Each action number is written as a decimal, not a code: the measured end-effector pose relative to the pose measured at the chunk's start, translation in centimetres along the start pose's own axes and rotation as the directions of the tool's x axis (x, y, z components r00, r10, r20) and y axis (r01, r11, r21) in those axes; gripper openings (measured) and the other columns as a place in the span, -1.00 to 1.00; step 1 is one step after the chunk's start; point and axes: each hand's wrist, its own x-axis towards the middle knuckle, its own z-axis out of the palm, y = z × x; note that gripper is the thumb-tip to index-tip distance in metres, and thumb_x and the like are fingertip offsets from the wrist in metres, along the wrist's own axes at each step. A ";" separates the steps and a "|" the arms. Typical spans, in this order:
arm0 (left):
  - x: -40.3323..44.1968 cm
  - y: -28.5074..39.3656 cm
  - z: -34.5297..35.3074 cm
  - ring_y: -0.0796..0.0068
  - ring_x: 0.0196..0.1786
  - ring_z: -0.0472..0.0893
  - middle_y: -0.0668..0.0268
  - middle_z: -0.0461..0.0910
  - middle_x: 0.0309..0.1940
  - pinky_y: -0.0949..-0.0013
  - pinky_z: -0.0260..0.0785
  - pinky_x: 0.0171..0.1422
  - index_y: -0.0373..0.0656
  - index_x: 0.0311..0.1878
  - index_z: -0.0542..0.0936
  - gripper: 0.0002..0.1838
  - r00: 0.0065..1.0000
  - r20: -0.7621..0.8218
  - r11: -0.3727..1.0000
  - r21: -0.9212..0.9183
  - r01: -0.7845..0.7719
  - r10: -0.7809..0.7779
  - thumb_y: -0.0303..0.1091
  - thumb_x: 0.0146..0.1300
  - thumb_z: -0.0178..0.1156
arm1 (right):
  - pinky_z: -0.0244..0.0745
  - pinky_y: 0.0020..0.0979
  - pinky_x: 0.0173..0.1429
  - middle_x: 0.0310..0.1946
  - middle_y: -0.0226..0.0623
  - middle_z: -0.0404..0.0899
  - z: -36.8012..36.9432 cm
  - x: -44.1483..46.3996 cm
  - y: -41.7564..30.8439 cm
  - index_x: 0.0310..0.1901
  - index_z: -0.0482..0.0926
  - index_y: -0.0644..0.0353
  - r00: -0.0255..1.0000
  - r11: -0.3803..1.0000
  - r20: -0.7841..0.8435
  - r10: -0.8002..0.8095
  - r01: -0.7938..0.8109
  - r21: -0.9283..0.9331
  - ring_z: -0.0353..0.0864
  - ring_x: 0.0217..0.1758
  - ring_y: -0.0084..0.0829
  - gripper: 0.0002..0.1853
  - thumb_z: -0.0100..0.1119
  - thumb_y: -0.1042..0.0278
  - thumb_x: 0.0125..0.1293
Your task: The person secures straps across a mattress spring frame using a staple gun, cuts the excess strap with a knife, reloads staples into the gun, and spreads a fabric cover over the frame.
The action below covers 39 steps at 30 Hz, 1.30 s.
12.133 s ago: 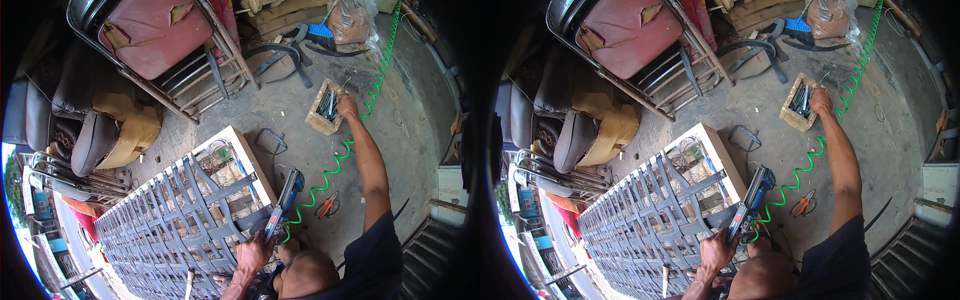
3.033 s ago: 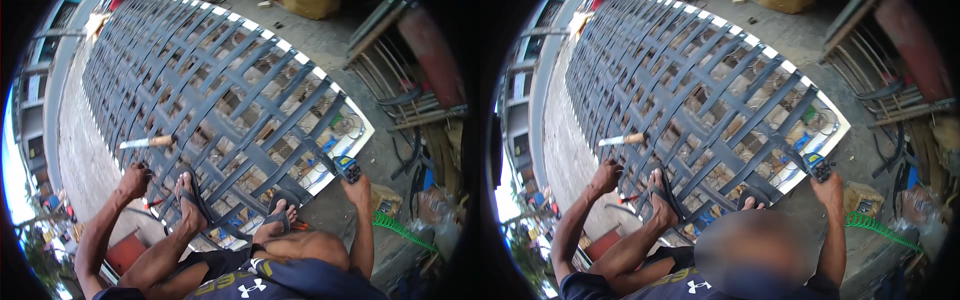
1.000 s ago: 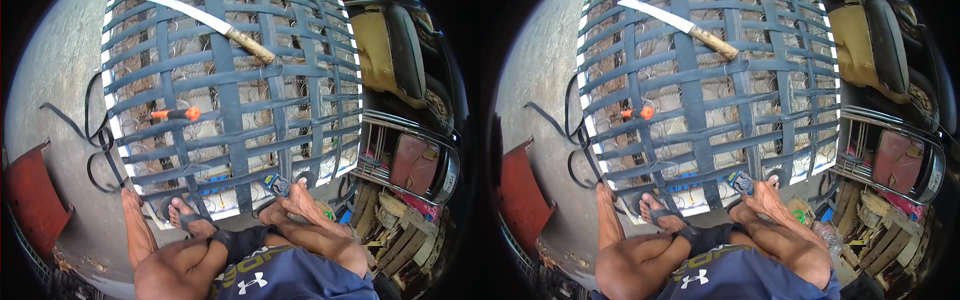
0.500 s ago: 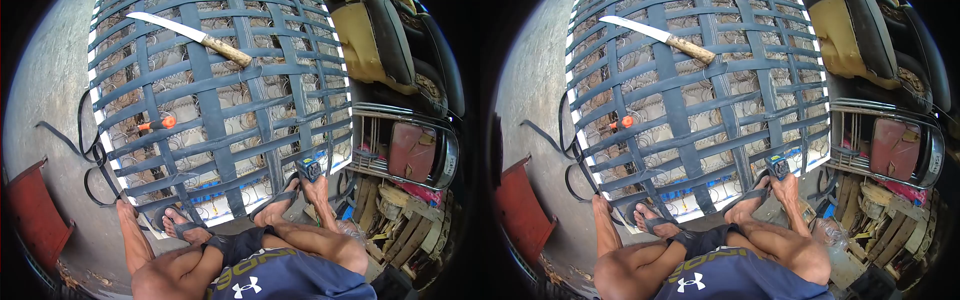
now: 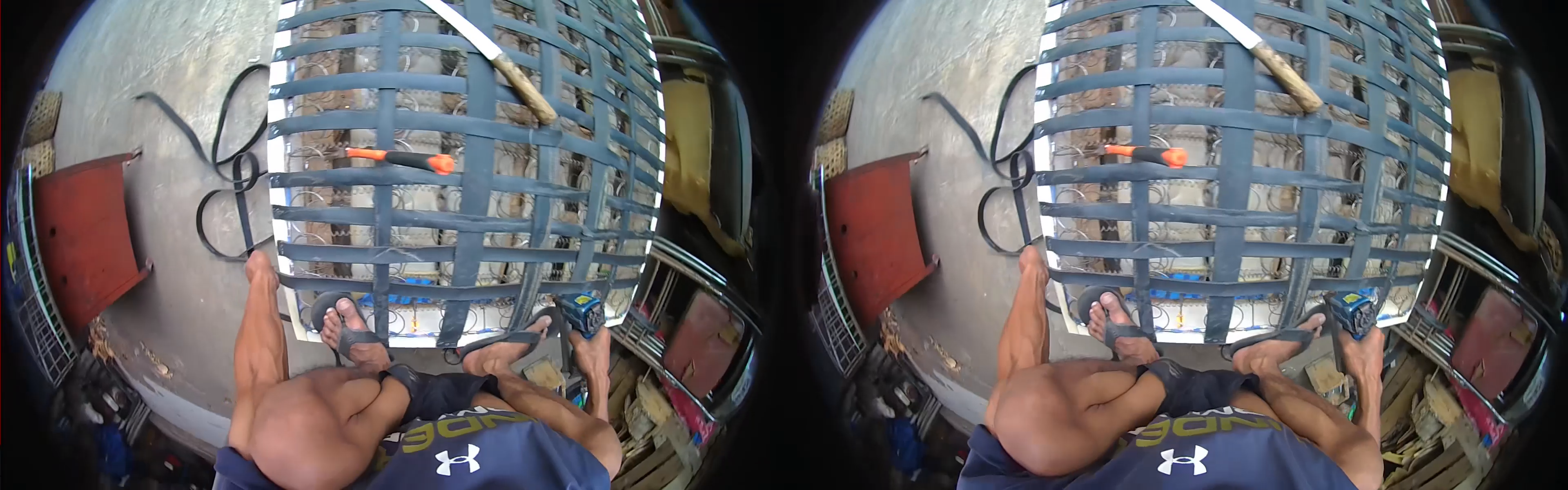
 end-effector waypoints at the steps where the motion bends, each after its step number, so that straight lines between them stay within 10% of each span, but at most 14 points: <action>1: 0.7 -4.0 0.1 0.07 0.02 0.66 0.01 0.65 -0.07 -0.04 0.16 0.36 -0.26 0.02 0.61 -0.61 0.977 -0.158 0.986 -0.114 0.123 -0.140 -0.15 0.31 0.11 | 0.54 -0.23 -0.06 -0.35 0.01 0.71 -0.6 -0.1 -1.7 -0.11 0.67 0.34 0.998 0.999 0.051 -0.045 0.046 -0.023 0.73 -0.24 -0.22 -0.63 0.19 0.34 0.05; 4: 4.7 -18.9 -0.3 -0.01 0.00 0.67 -0.10 0.65 -0.08 -0.02 0.27 0.25 -0.35 -0.05 0.62 -0.58 0.594 -0.513 0.762 -0.575 0.297 -0.619 -0.13 0.33 0.07 | 0.53 -0.24 -0.13 -0.42 -0.02 0.68 -1.5 -0.8 -7.0 -0.16 0.66 0.35 0.968 0.981 0.180 -0.176 0.186 -0.044 0.69 -0.33 -0.26 -0.68 0.18 0.38 0.04; 9: 12.5 -38.0 -2.5 -0.13 -0.03 0.68 -0.27 0.63 -0.11 0.03 0.46 0.06 -0.50 -0.16 0.64 -0.49 0.098 -0.387 0.395 -0.845 0.360 -0.917 -0.11 0.36 -0.01 | 0.54 -0.28 -0.29 -0.54 -0.12 0.63 1.8 -2.7 -18.1 -0.25 0.62 0.34 0.819 0.959 0.535 -0.206 0.277 -0.055 0.62 -0.53 -0.31 -0.76 0.20 0.43 0.03; 13: 14.2 -41.1 -1.0 0.03 -0.23 0.70 -0.13 0.69 -0.30 0.17 0.50 -0.16 -0.45 -0.32 0.65 -0.58 0.126 -0.665 0.509 -0.420 0.751 -0.736 -0.20 0.34 0.03 | 0.68 -0.23 -0.26 -0.53 -0.04 0.67 9.2 -4.6 -25.1 -0.06 0.55 0.33 0.530 0.864 0.774 -0.346 0.502 0.043 0.73 -0.48 -0.18 -0.60 0.31 0.36 0.04; 18: 14.6 -42.4 -0.6 0.10 -0.27 0.69 -0.09 0.68 -0.35 0.18 0.50 -0.24 -0.41 -0.36 0.66 -0.64 0.236 -0.606 0.567 -0.442 0.695 -0.760 -0.26 0.32 0.06 | 0.62 0.04 -0.13 -0.46 0.23 0.63 19.6 -9.2 -31.4 0.21 0.40 0.29 0.331 0.647 0.821 -0.465 0.760 0.060 0.68 -0.32 0.21 -0.37 0.27 0.29 0.05; 20: 14.3 -32.9 -3.6 -0.22 -0.05 0.68 -0.32 0.64 -0.17 0.07 0.52 -0.03 -0.55 -0.21 0.64 -0.55 0.084 -0.442 0.396 -0.684 0.612 -0.893 -0.21 0.31 0.05 | 0.62 0.03 -0.13 -0.46 0.22 0.64 22.8 -10.2 -30.8 0.21 0.40 0.31 0.328 0.599 0.769 -0.548 0.796 0.086 0.69 -0.32 0.19 -0.37 0.26 0.29 0.07; 39: 14.3 -36.1 -2.4 -0.29 0.14 0.58 -0.39 0.57 -0.01 0.04 0.38 0.29 -0.61 -0.08 0.61 -0.50 0.387 -0.206 0.398 -0.753 0.524 -0.899 -0.29 0.13 -0.01 | 0.55 0.10 -0.07 -0.41 0.14 0.67 30.0 -13.7 -32.6 0.18 0.42 0.20 0.565 0.586 0.747 -0.352 0.755 -0.295 0.67 -0.30 0.22 -0.31 0.41 0.25 -0.04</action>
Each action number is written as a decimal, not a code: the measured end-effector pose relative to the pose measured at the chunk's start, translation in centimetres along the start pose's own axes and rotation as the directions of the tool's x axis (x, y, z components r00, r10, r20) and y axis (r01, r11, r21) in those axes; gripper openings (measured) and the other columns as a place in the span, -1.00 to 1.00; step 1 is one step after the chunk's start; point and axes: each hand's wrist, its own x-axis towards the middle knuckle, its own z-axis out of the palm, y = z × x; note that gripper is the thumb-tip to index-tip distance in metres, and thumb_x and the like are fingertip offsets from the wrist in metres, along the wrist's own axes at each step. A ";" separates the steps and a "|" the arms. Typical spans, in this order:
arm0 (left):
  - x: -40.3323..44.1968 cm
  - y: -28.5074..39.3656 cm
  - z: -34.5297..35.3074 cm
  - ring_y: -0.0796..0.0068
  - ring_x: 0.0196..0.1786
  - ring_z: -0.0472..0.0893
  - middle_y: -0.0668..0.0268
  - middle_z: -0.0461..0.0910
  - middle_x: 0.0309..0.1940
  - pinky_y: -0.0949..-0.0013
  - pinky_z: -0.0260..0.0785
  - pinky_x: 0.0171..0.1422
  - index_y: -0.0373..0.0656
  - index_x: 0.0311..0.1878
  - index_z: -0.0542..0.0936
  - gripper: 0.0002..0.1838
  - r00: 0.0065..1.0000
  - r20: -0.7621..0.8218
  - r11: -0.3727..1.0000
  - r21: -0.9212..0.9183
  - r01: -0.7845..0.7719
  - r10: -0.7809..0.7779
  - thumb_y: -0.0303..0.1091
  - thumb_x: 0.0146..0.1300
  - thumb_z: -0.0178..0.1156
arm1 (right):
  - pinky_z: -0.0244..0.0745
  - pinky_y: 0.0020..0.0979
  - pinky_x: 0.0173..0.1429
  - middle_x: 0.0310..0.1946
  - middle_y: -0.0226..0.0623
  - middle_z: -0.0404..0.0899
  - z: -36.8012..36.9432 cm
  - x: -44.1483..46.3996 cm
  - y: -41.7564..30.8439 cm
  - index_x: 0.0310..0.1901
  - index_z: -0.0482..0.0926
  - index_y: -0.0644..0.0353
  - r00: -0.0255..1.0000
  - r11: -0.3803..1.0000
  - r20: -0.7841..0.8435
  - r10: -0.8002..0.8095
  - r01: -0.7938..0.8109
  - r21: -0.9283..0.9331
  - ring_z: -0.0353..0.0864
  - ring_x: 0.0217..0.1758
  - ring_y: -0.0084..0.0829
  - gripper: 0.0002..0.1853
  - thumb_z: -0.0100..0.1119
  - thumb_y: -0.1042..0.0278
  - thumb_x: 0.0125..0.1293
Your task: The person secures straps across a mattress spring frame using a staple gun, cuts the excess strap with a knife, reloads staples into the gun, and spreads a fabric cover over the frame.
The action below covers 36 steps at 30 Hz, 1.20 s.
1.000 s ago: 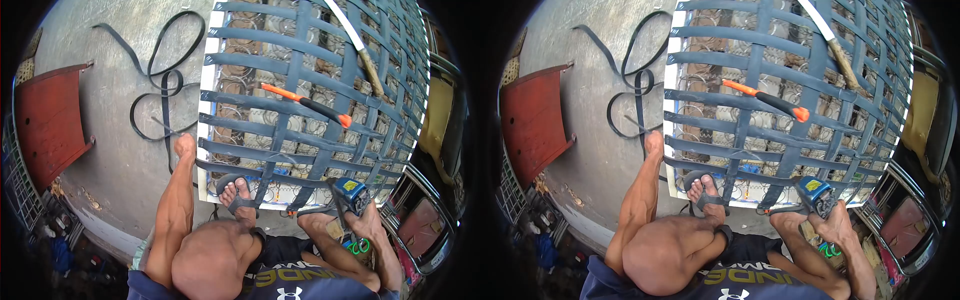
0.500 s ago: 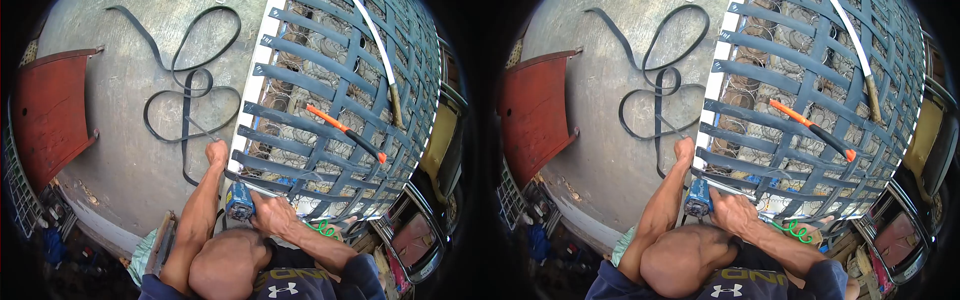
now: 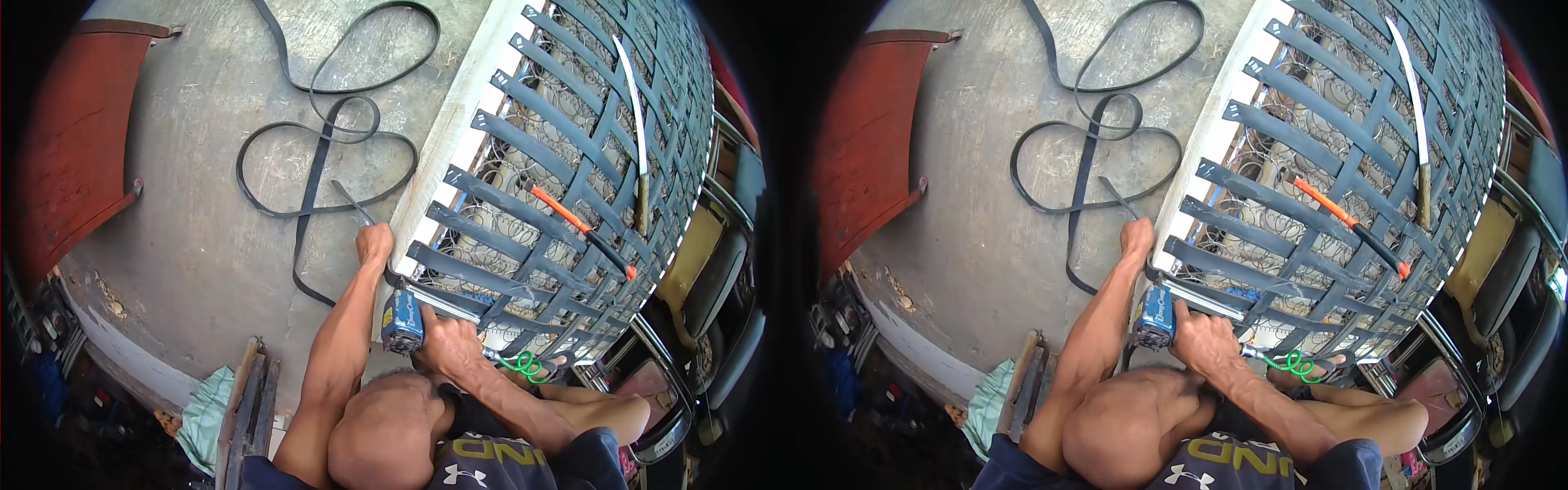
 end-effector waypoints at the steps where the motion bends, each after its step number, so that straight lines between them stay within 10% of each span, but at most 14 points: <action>1: -0.4 0.7 -0.8 -0.29 0.14 0.58 -0.39 0.57 -0.01 0.04 0.38 0.29 -0.61 -0.08 0.61 -0.50 1.000 -0.007 1.000 -0.017 -0.009 0.009 -0.29 0.13 -0.01 | 0.55 0.11 -0.06 -0.42 0.15 0.67 0.0 0.0 -0.1 0.17 0.43 0.20 1.000 1.000 -0.017 -0.016 0.016 0.015 0.67 -0.30 0.22 -0.33 0.40 0.24 -0.03; 27: -1.2 1.0 -1.0 -0.17 0.18 0.59 -0.31 0.57 0.07 0.05 0.40 0.27 -0.53 -0.01 0.62 -0.50 0.999 0.026 0.998 -0.037 -0.046 0.047 -0.29 0.14 0.00 | 0.52 0.05 0.01 -0.42 0.14 0.67 1.9 -1.0 1.2 0.15 0.42 0.17 0.976 0.977 -0.140 -0.166 0.143 -0.160 0.67 -0.29 0.21 -0.43 0.29 0.25 0.07; 31: -0.4 0.5 -0.7 -0.16 0.19 0.58 -0.31 0.56 0.07 0.07 0.39 0.28 -0.54 -0.01 0.62 -0.50 0.999 0.042 0.994 -0.107 0.028 -0.024 -0.29 0.15 -0.01 | 0.46 0.06 0.17 -0.22 0.22 0.66 0.7 -1.5 0.6 0.30 0.34 0.14 0.992 0.996 0.126 -0.006 0.017 -0.093 0.62 -0.03 0.25 -0.23 0.37 0.26 -0.01; 36: -0.1 -0.2 -0.7 -0.17 0.17 0.59 -0.32 0.58 0.03 0.08 0.39 0.25 -0.56 -0.03 0.61 -0.50 0.995 0.096 0.977 -0.205 0.061 -0.042 -0.29 0.14 -0.01 | 0.52 0.05 0.10 -0.19 0.19 0.66 2.5 -2.2 0.7 0.35 0.31 0.10 0.967 0.958 -0.112 -0.229 0.203 -0.204 0.65 -0.10 0.21 -0.19 0.37 0.23 0.00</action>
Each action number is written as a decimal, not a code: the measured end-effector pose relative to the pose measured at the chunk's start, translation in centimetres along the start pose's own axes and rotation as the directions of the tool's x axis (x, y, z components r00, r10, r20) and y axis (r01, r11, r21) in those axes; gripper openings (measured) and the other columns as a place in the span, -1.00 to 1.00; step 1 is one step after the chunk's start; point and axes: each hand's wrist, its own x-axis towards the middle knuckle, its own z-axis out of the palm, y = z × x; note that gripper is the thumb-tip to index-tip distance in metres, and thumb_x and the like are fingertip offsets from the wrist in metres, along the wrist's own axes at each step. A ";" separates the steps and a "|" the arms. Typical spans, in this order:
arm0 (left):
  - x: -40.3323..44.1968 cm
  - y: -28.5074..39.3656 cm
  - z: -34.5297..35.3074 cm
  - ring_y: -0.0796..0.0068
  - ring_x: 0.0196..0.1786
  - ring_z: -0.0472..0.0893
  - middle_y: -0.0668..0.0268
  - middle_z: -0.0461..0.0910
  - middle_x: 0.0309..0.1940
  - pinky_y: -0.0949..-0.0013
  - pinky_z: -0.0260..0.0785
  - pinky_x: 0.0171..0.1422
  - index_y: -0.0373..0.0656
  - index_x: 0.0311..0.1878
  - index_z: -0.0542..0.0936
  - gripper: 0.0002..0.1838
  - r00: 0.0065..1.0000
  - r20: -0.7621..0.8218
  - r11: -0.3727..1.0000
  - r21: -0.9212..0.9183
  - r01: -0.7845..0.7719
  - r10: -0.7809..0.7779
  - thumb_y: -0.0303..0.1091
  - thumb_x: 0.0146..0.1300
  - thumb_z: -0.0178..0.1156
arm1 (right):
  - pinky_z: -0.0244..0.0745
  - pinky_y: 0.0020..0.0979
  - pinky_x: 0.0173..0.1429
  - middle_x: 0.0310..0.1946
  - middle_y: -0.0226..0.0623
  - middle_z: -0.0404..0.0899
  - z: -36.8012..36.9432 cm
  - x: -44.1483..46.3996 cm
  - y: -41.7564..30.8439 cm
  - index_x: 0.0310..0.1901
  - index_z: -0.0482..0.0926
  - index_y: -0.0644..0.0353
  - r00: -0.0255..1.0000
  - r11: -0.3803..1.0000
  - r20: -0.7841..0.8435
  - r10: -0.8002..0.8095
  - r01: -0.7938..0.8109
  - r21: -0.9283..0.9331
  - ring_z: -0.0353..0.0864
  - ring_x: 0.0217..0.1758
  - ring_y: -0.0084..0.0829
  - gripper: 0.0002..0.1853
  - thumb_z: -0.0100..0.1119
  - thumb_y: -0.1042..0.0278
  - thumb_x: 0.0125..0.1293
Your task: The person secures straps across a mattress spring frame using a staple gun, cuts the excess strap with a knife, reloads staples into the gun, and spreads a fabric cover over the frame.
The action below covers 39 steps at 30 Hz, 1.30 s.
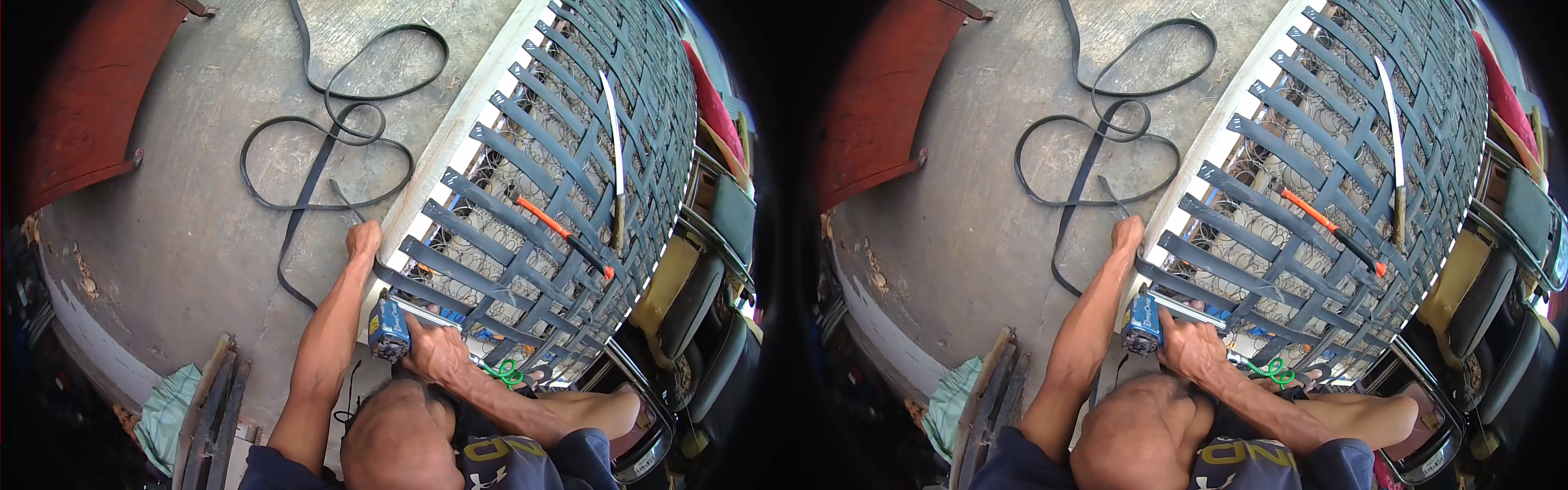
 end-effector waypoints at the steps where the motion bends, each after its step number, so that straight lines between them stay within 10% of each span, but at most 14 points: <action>1: 0.7 -0.1 0.1 -0.17 0.17 0.59 -0.32 0.58 0.03 0.08 0.39 0.25 -0.56 -0.03 0.61 -0.50 1.000 -0.004 1.000 -0.004 -0.005 0.005 -0.29 0.14 -0.01 | 0.52 0.05 0.10 -0.19 0.19 0.66 -0.3 0.5 0.0 0.35 0.31 0.10 1.000 1.000 -0.004 -0.005 0.005 -0.002 0.65 -0.10 0.21 -0.19 0.37 0.23 0.00; 3: 1.4 -1.0 0.1 -0.13 0.08 0.63 -0.29 0.61 -0.03 0.08 0.42 0.17 -0.55 -0.08 0.62 -0.51 0.999 -0.017 0.993 -0.117 0.025 -0.027 -0.27 0.13 -0.01 | 0.52 0.05 0.08 -0.24 0.17 0.67 -0.9 1.3 -0.2 0.31 0.35 0.12 0.973 0.987 0.184 0.141 -0.153 0.050 0.66 -0.12 0.22 -0.21 0.40 0.23 -0.03; 7: 1.5 -1.7 0.1 -0.06 -0.08 0.65 -0.22 0.65 -0.17 0.07 0.42 0.03 -0.53 -0.17 0.64 -0.54 0.999 -0.039 0.981 -0.196 0.005 -0.013 -0.25 0.12 0.01 | 0.52 0.08 0.02 -0.36 0.05 0.70 0.6 1.5 0.8 0.22 0.41 0.15 0.997 0.997 0.033 0.070 -0.071 0.040 0.68 -0.22 0.20 -0.31 0.41 0.18 0.03; 13: -2.2 -0.6 -3.3 0.44 -0.56 0.34 0.36 0.36 -0.65 0.29 0.17 -0.40 -0.16 -0.53 0.49 -0.63 0.984 -0.146 0.902 -0.402 -0.157 0.106 -0.07 0.22 0.18 | 0.51 0.09 0.05 -0.33 0.20 0.66 0.9 1.1 1.0 0.15 0.45 0.18 0.994 0.991 0.025 0.108 -0.110 0.081 0.66 -0.20 0.25 -0.35 0.42 0.26 -0.04; 22: -4.0 -1.3 -4.5 0.23 -0.43 0.51 0.07 0.53 -0.54 0.11 0.35 -0.24 -0.45 -0.50 0.51 -0.51 0.915 -0.318 0.896 -0.283 -0.342 0.248 -0.07 0.19 0.15 | 0.54 0.09 -0.06 -0.39 0.26 0.64 0.7 1.0 0.6 0.05 0.48 0.19 0.995 0.993 -0.045 0.094 -0.091 0.074 0.65 -0.27 0.26 -0.49 0.34 0.24 0.03; 39: -6.7 -1.8 -5.8 0.34 -0.46 0.45 0.24 0.47 -0.59 0.19 0.31 -0.28 -0.35 -0.48 0.51 -0.52 0.878 -0.325 0.850 -0.281 -0.445 0.352 -0.02 0.26 0.14 | 0.58 0.05 -0.12 -0.42 0.20 0.63 -2.0 1.1 0.4 0.05 0.52 0.17 0.997 0.996 0.006 0.080 -0.080 0.037 0.65 -0.30 0.21 -0.50 0.27 0.25 0.02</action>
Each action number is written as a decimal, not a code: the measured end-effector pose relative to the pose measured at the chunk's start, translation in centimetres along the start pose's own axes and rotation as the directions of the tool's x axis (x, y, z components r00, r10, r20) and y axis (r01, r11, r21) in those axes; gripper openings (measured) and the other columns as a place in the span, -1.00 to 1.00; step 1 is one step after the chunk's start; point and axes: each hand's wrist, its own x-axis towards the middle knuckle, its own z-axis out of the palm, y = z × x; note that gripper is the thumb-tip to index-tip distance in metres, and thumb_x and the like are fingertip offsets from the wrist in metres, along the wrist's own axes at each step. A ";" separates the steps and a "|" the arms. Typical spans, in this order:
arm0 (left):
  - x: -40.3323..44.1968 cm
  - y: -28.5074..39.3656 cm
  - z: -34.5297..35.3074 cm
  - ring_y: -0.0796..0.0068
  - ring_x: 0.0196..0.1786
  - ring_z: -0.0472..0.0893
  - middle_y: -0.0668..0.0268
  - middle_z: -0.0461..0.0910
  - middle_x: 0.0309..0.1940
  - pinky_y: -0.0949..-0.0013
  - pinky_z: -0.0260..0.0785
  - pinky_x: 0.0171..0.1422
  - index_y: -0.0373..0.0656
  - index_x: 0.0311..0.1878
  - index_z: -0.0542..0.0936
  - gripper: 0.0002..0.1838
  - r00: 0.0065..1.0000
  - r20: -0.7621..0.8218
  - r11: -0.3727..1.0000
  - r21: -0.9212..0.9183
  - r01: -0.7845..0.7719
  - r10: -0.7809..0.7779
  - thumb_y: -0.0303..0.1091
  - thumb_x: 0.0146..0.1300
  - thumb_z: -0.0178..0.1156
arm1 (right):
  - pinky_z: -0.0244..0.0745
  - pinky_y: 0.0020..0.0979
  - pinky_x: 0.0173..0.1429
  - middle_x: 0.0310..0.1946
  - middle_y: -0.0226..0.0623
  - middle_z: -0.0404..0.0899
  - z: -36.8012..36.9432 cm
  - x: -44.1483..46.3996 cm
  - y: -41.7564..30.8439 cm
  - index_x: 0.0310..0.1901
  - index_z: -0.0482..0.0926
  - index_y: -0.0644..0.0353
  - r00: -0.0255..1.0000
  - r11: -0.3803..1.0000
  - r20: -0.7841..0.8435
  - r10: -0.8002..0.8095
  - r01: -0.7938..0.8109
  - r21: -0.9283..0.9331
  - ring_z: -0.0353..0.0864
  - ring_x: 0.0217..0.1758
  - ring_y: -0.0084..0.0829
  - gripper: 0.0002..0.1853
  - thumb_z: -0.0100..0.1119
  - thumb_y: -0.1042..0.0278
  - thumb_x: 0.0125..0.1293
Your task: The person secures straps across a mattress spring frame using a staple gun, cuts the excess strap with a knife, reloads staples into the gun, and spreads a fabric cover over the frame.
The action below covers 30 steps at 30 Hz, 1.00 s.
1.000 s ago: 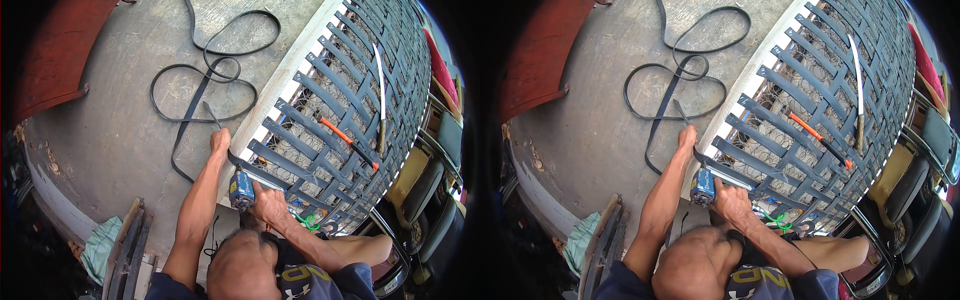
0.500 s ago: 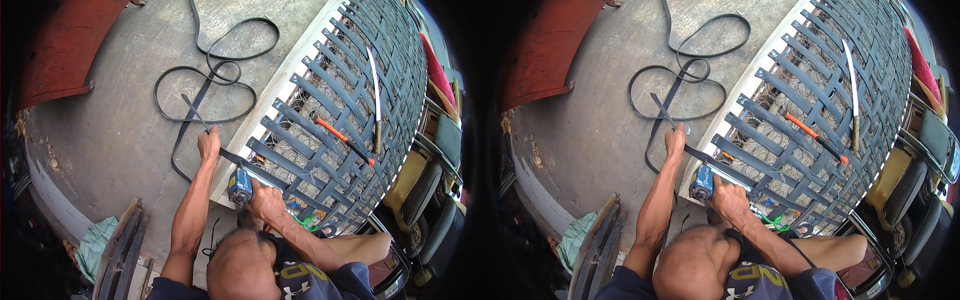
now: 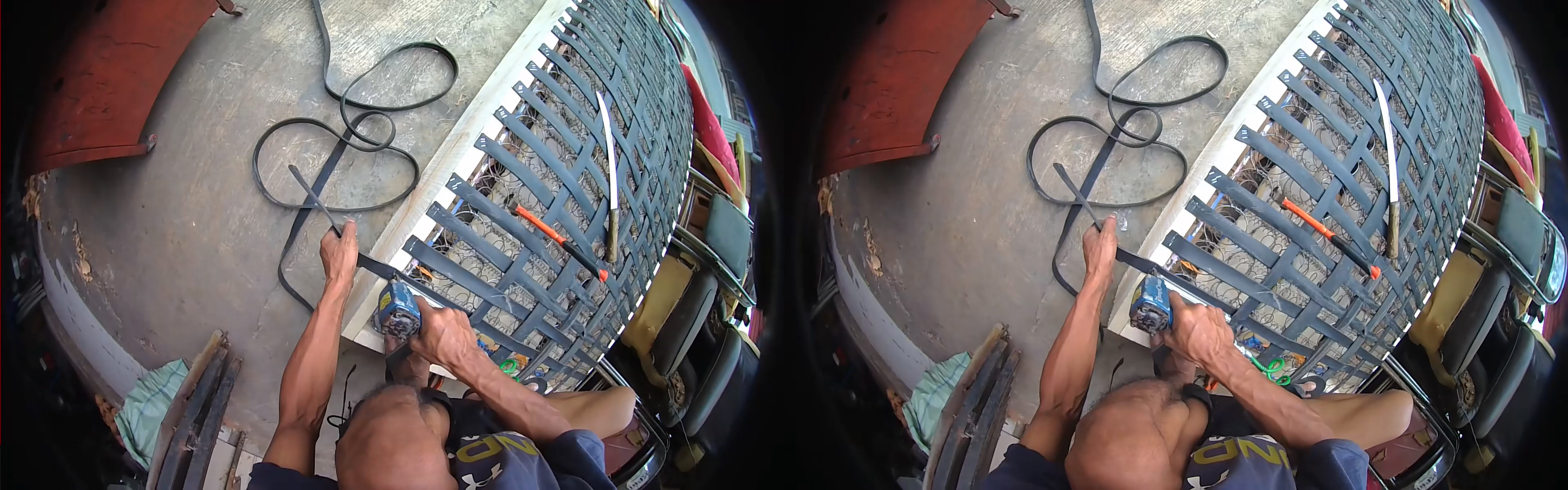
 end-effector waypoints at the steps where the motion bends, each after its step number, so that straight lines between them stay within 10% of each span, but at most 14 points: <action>1: -0.1 0.1 -0.1 0.42 -0.48 0.41 0.31 0.43 -0.59 0.26 0.26 -0.32 -0.28 -0.47 0.50 -0.57 1.000 0.023 1.000 -0.023 0.018 -0.017 -0.04 0.26 0.17 | 0.58 0.06 -0.12 -0.43 0.20 0.63 0.1 0.3 0.0 0.06 0.52 0.17 1.000 1.000 -0.016 -0.008 0.008 0.022 0.65 -0.30 0.21 -0.50 0.27 0.25 0.02; 7: 0.1 0.4 0.0 0.50 -0.49 0.37 0.37 0.40 -0.58 0.33 0.22 -0.36 -0.20 -0.48 0.49 -0.60 0.999 0.023 0.998 -0.046 0.040 -0.039 -0.04 0.25 0.20 | 0.54 0.03 0.02 -0.38 0.20 0.66 0.1 1.5 0.1 0.20 0.45 0.10 0.994 0.998 0.099 0.055 -0.054 -0.021 0.68 -0.21 0.20 -0.35 0.38 0.05 0.08; 21: -1.9 -0.9 -1.8 0.45 -0.38 0.52 0.30 0.51 -0.41 0.34 0.41 -0.29 -0.29 -0.16 0.56 -0.44 0.993 0.117 0.991 -0.136 0.004 0.012 0.15 0.24 0.26 | 0.62 0.02 -0.17 -0.47 0.19 0.63 -1.9 -4.2 5.3 0.02 0.52 0.27 0.999 0.999 -0.038 0.000 0.002 0.044 0.68 -0.31 0.17 -0.49 0.29 0.35 -0.05; 27: -4.4 -2.6 -0.9 0.52 -0.07 0.53 0.35 0.52 -0.08 0.32 0.41 -0.01 -0.14 0.23 0.37 -0.40 0.943 0.326 0.959 -0.281 0.031 0.065 -0.11 0.23 0.38 | 0.61 -0.02 -0.23 -0.36 0.16 0.66 0.5 -11.1 19.7 0.33 0.35 0.23 0.811 0.975 -0.543 0.218 -0.210 0.077 0.68 -0.33 0.15 -0.20 0.41 0.31 0.00; 30: -4.5 -5.0 0.3 0.35 0.11 0.54 0.24 0.55 0.05 0.26 0.36 0.28 -0.22 0.28 0.34 -0.28 0.852 0.441 0.934 -0.330 -0.138 0.282 -0.26 0.12 0.49 | 0.57 0.03 -0.12 -0.17 0.35 0.58 0.8 -11.4 23.9 0.43 0.00 0.53 0.682 0.905 -0.614 0.396 -0.402 0.138 0.63 -0.22 0.28 -0.09 0.27 0.36 0.13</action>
